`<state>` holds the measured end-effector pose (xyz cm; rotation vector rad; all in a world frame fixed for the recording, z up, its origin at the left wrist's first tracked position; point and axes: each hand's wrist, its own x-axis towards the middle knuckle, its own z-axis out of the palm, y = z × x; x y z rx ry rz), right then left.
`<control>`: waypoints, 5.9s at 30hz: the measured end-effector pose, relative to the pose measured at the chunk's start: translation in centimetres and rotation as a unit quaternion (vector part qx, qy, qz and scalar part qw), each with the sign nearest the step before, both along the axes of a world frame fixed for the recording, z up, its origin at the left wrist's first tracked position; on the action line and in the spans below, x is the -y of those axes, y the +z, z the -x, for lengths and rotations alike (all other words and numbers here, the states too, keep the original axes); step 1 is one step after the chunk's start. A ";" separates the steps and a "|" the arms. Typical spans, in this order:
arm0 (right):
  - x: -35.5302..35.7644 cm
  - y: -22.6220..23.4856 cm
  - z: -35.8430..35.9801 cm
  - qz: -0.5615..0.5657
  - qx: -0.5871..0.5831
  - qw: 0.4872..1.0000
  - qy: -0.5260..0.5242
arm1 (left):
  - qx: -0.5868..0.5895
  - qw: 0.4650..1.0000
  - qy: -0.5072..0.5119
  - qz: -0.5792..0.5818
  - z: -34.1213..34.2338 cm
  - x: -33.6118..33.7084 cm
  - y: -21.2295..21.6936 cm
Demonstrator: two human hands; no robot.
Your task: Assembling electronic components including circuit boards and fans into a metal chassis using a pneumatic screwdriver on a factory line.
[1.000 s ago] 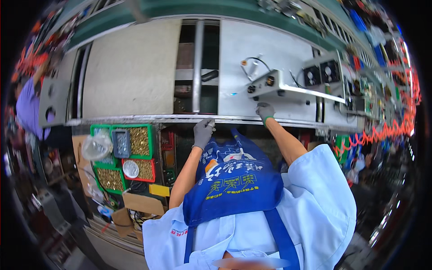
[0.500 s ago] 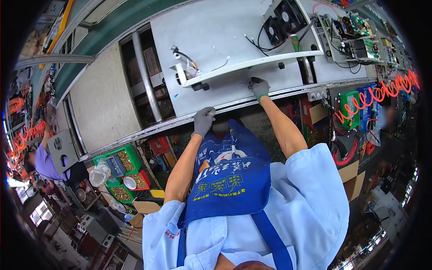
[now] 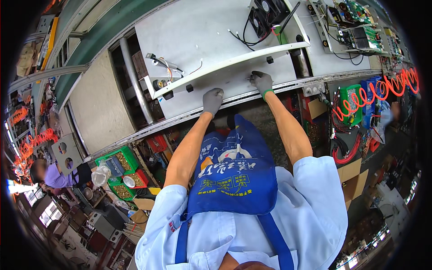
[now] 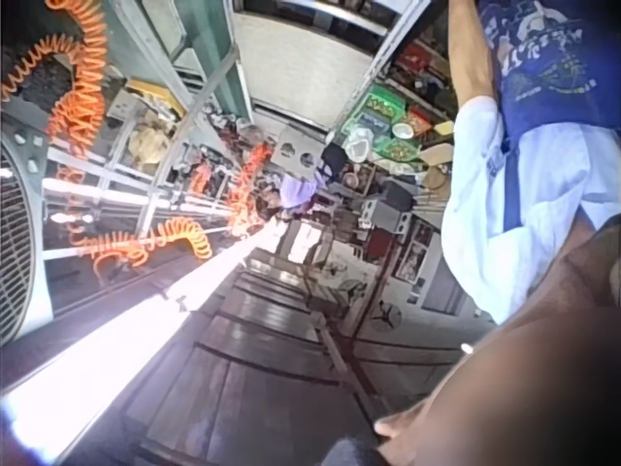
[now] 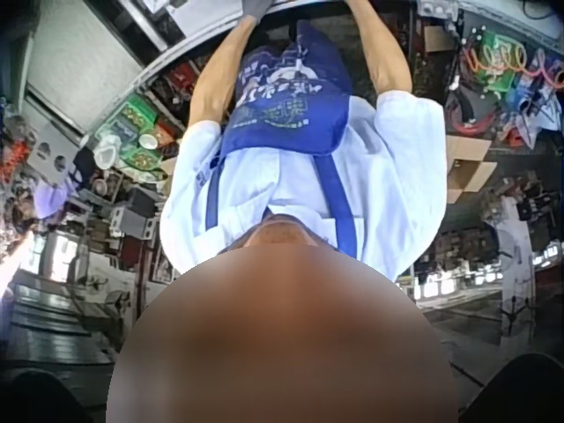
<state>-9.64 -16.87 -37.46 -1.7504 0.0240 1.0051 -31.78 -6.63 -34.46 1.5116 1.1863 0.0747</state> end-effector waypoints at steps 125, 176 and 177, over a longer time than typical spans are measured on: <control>25.7 -0.2 -23.8 0.496 0.210 0.768 0.346 | -0.097 0.961 0.095 -0.239 9.1 -1.4 -3.1; 14.2 15.7 16.6 0.244 0.233 0.863 0.376 | 0.062 0.988 0.080 -0.121 10.9 -1.0 -5.0; 14.3 15.7 16.7 0.250 0.226 0.865 0.372 | 0.048 0.979 0.060 -0.187 10.5 -0.7 -4.9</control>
